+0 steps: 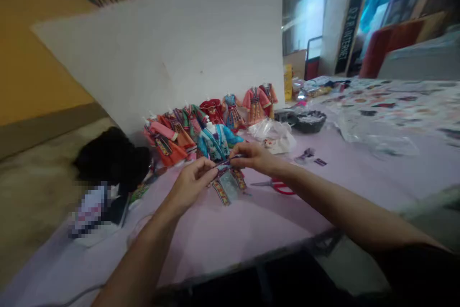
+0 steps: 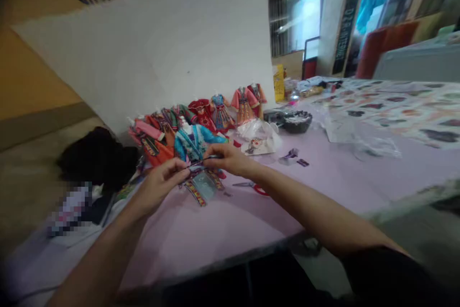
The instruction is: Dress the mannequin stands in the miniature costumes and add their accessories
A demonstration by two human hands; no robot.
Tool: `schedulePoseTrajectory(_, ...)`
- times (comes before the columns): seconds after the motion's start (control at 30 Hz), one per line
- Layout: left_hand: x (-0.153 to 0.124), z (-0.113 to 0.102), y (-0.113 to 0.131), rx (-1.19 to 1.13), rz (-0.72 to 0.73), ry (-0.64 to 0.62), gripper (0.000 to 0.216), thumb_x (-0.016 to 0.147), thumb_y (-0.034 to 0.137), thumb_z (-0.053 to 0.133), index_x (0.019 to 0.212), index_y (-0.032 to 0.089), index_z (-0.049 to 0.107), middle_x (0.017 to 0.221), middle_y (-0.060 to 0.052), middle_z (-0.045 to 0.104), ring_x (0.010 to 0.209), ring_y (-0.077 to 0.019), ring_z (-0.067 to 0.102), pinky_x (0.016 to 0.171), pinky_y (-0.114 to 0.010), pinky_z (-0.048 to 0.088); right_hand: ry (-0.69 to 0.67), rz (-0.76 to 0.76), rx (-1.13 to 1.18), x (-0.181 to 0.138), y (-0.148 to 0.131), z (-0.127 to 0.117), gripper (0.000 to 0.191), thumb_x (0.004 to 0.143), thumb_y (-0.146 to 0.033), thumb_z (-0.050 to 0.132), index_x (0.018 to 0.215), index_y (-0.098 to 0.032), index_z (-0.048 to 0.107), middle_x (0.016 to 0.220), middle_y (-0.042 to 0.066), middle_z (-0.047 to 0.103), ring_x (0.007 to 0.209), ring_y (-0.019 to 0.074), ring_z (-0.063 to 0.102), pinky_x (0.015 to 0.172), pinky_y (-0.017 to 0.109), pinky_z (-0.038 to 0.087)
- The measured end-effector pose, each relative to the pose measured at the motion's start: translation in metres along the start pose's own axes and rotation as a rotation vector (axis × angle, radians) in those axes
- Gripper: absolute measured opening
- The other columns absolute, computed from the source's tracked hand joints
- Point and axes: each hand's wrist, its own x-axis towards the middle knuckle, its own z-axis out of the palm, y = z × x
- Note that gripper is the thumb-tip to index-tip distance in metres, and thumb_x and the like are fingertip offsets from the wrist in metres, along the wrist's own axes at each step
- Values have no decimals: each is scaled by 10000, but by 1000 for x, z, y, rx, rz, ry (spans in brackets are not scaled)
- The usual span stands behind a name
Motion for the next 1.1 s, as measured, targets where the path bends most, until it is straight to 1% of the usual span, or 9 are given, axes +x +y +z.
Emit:
schedulePoseTrajectory(0.2, 9, -1, -6, 13, 13, 186, 245, 797, 413, 709, 822, 183, 626, 656, 33, 583, 533, -104, 504, 503, -222, 385, 120, -86, -112, 20, 5, -6, 162, 792, -321, 735, 810, -184, 652, 787, -4, 613, 731, 137, 558, 691, 286, 446)
schedulePoseTrajectory(0.4, 21, 3, -10, 48, 31, 276, 222, 801, 405, 675, 790, 193, 613, 549, 51, 541, 462, -115, 493, 464, -235, 383, 232, -92, -227, 27, 6, -7, 144, 810, -310, 691, 782, -177, 641, 739, -7, 619, 685, 135, 550, 640, 278, 413)
schedulePoseTrajectory(0.53, 23, 3, -17, 124, 45, 347, 208, 810, 398, 668, 831, 192, 647, 571, 45, 560, 495, -118, 490, 490, -237, 376, 277, -101, -280, 29, 11, -10, 164, 832, -328, 691, 790, -182, 629, 732, -4, 619, 685, 146, 547, 631, 279, 408)
schedulePoseTrajectory(0.63, 24, 2, -21, 195, 64, 409, 184, 819, 381, 672, 817, 197, 661, 618, 32, 581, 566, -130, 526, 550, -244, 406, 345, -180, -416, 30, 15, -10, 141, 838, -299, 706, 787, -198, 622, 813, 25, 626, 801, 189, 580, 732, 325, 462)
schedulePoseTrajectory(0.7, 23, 2, -22, 285, 113, 466, 173, 818, 374, 682, 792, 202, 675, 681, 15, 598, 647, -148, 567, 625, -263, 447, 413, -284, -533, 29, 17, -9, 113, 835, -252, 716, 794, -207, 621, 956, 67, 636, 986, 238, 594, 879, 390, 480)
schedulePoseTrajectory(0.77, 23, 3, -22, 389, 185, 547, 170, 801, 373, 704, 764, 208, 696, 788, -10, 615, 769, -175, 608, 728, -298, 484, 451, -375, -603, 29, 20, -8, 103, 837, -221, 720, 806, -206, 623, 1147, 112, 614, 1190, 281, 554, 1018, 459, 442)
schedulePoseTrajectory(0.87, 25, 4, -25, 437, 277, 652, 164, 763, 369, 731, 728, 210, 711, 1020, -65, 628, 1022, -232, 634, 870, -350, 510, 432, -403, -609, 30, 24, -8, 103, 848, -218, 720, 813, -196, 626, 1325, 153, 550, 1357, 319, 479, 1108, 512, 378)
schedulePoseTrajectory(1.0, 32, 3, -33, 323, 270, 646, 159, 743, 356, 736, 719, 204, 697, 1258, -112, 615, 1256, -288, 590, 983, -400, 500, 350, -354, -513, 38, 27, -16, 128, 838, -239, 736, 800, -191, 624, 1343, 164, 559, 1405, 335, 457, 1127, 522, 358)
schedulePoseTrajectory(1.1, 37, 1, -39, 232, 242, 592, 163, 745, 344, 739, 711, 200, 670, 1219, -109, 648, 1242, -290, 600, 1012, -411, 480, 265, -313, -393, 45, 28, -23, 151, 815, -250, 750, 776, -202, 613, 1221, 118, 630, 1353, 311, 499, 1094, 484, 390)
